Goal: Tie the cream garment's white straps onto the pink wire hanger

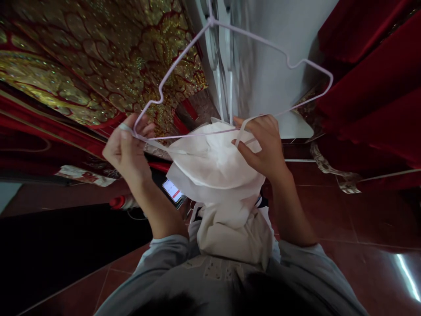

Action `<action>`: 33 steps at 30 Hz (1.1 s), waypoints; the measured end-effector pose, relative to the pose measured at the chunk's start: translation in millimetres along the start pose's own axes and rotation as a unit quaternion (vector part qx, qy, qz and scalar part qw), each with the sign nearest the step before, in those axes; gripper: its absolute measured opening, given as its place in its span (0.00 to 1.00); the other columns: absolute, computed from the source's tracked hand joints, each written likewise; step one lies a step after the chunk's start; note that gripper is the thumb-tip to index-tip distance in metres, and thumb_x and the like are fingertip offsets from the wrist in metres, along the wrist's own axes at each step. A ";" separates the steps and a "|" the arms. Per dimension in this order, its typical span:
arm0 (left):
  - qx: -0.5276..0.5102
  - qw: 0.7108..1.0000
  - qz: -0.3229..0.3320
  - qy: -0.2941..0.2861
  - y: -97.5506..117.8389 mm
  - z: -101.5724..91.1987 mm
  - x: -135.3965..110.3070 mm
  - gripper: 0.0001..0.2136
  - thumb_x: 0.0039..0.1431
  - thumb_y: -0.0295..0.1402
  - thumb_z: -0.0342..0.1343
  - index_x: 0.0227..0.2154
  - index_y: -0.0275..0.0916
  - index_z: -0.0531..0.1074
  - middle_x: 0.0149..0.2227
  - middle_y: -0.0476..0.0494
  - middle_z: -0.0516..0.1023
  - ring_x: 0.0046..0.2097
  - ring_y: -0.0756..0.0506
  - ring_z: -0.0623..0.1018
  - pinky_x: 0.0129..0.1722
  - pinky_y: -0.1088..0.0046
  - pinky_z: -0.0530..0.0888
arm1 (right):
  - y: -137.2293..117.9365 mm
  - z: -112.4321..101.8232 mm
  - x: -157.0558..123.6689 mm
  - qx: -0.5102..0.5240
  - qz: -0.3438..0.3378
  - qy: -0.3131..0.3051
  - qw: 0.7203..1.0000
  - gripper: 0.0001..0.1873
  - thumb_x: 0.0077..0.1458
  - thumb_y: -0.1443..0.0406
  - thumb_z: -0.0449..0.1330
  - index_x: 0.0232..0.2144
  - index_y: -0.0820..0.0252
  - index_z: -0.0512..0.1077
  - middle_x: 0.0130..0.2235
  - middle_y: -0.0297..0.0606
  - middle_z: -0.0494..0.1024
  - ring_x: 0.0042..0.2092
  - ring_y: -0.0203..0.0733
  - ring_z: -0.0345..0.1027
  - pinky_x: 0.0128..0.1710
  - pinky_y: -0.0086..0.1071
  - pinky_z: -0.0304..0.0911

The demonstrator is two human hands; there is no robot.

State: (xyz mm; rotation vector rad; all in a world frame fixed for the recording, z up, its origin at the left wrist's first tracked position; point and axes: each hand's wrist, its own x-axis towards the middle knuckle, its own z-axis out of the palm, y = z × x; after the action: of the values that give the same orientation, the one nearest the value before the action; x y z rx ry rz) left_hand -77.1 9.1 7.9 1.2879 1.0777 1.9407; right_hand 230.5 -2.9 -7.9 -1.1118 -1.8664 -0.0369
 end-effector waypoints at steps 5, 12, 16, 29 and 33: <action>-0.003 1.000 0.010 0.013 24.7 -1.6 9.9 0.09 0.73 0.30 0.55 0.45 0.40 0.82 0.52 0.50 0.84 0.71 0.28 0.68 0.63 0.42 0.74 | -3.0 -1.5 0.0 0.007 -0.003 0.006 1.000 0.19 0.63 0.54 0.63 0.55 0.45 0.75 0.44 0.36 0.84 0.47 0.52 0.76 0.58 0.57 0.66; 0.009 0.996 -0.078 -0.034 35.5 18.4 19.6 0.17 0.54 0.15 0.72 0.44 0.35 0.79 0.46 0.49 0.83 0.64 0.35 0.76 0.67 0.54 0.71 | -5.1 3.8 -1.4 -0.011 0.000 0.013 1.000 0.21 0.62 0.52 0.62 0.56 0.46 0.74 0.43 0.37 0.84 0.47 0.53 0.75 0.58 0.57 0.66; 0.071 0.990 -0.036 -0.113 29.8 31.7 30.6 0.07 0.60 0.24 0.71 0.33 0.36 0.77 0.31 0.52 0.74 0.48 0.44 0.79 0.53 0.67 0.73 | -10.1 9.0 -3.1 -0.029 -0.008 0.042 0.999 0.18 0.63 0.52 0.61 0.53 0.45 0.75 0.39 0.37 0.82 0.43 0.51 0.74 0.55 0.54 0.67; -0.169 0.968 -0.181 0.031 -9.3 60.9 -8.6 0.13 0.74 0.45 0.53 0.36 0.42 0.73 0.32 0.46 0.79 0.36 0.47 0.81 0.40 0.72 0.78 | -16.4 19.6 -1.5 -0.015 -0.023 0.035 0.999 0.19 0.64 0.53 0.61 0.54 0.49 0.74 0.42 0.40 0.83 0.44 0.52 0.74 0.53 0.56 0.67; -0.186 0.973 -0.133 0.015 -4.8 76.9 -27.0 0.17 0.73 0.50 0.54 0.35 0.41 0.72 0.24 0.51 0.71 0.33 0.47 0.81 0.43 0.71 0.78 | -17.2 20.2 1.9 0.012 -0.020 0.086 0.996 0.16 0.64 0.56 0.63 0.53 0.48 0.75 0.46 0.40 0.82 0.49 0.53 0.76 0.54 0.56 0.70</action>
State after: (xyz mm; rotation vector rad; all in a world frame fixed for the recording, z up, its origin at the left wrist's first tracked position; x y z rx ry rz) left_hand 4.4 13.9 7.5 0.8665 0.8027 1.8508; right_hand 204.1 -2.8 -11.1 -1.0223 -1.7308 -0.1298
